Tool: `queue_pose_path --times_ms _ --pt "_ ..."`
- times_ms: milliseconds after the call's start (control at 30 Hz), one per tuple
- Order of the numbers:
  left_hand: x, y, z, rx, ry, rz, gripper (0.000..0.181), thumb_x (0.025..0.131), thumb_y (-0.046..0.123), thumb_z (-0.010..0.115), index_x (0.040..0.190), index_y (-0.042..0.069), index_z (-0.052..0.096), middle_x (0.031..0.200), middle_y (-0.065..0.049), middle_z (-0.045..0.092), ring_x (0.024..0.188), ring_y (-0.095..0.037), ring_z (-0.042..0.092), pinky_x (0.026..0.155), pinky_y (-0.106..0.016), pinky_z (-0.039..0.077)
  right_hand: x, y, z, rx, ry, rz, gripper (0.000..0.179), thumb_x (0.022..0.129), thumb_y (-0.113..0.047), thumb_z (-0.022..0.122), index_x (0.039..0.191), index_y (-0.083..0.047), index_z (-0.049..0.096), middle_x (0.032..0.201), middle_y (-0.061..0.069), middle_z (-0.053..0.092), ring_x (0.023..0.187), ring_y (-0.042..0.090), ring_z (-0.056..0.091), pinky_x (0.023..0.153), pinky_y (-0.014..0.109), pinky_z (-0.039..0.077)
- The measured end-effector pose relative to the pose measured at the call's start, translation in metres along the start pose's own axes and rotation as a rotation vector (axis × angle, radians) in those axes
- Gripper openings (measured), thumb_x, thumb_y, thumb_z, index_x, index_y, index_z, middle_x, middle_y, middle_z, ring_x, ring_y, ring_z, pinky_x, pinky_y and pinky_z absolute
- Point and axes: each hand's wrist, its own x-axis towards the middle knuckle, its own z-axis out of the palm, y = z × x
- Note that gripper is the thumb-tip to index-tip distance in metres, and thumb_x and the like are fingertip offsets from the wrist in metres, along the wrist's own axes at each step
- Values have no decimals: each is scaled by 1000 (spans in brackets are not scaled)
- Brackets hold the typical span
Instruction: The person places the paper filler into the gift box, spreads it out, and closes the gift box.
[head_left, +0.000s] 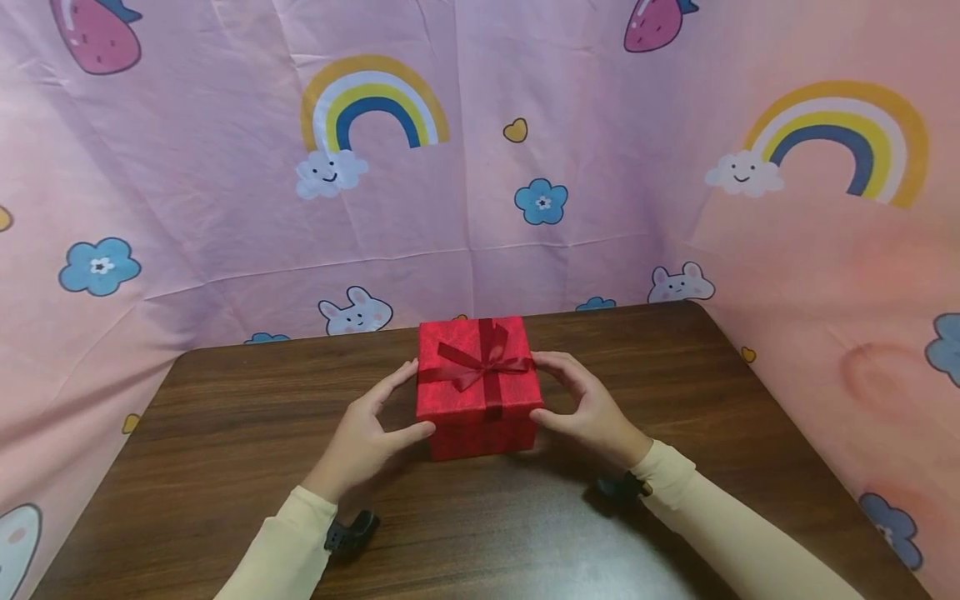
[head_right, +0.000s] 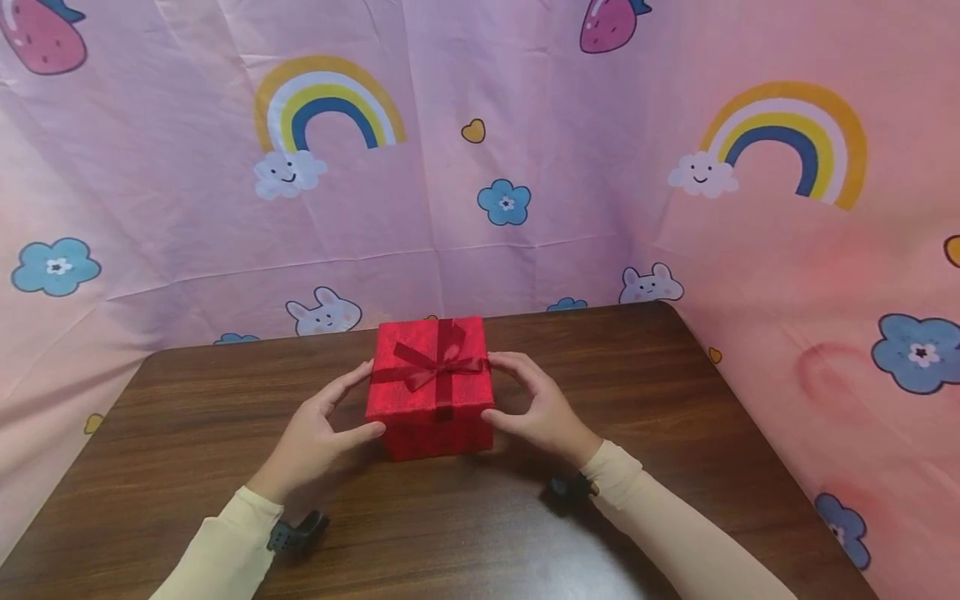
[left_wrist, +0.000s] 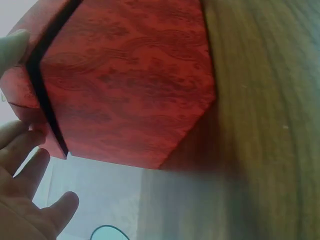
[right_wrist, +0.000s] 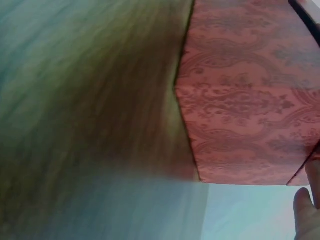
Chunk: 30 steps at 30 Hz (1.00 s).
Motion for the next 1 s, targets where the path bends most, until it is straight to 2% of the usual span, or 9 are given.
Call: queue_pose_path --times_ms 267,467,700,833,1000 --pt "-4 -12 6 16 0 -9 87 85 40 85 159 29 41 163 4 41 153 -29 34 116 -67 32 1 4 1 -39 -21 2 77 83 -5 86 150 -18 51 148 -1 53 142 21 47 121 33 36" --pt "-5 -17 8 11 8 23 85 86 38 85 158 26 42 162 2 43 151 -29 36 115 -68 34 4 1 0 -41 -40 31 76 84 -9 86 150 -19 50 148 -3 52 142 19 46 121 32 34" --pt "-5 -18 11 -21 4 37 84 87 37 85 158 27 41 163 3 42 151 -28 36 116 -67 32 2 3 -1 -45 -53 41 75 83 -6 87 148 -13 51 145 2 54 141 20 48 121 30 34" --pt "-6 -18 12 -6 -4 23 85 86 39 86 158 27 42 163 2 42 151 -29 36 117 -65 33 -3 8 0 -32 -66 46 74 82 -2 86 146 -9 51 144 7 55 139 23 49 119 27 36" --pt "-6 -19 13 17 -22 -4 87 84 40 86 158 23 43 163 -1 42 151 -30 36 118 -63 33 -4 11 1 -35 -87 38 74 81 0 87 145 -5 50 144 12 53 139 28 49 119 31 37"
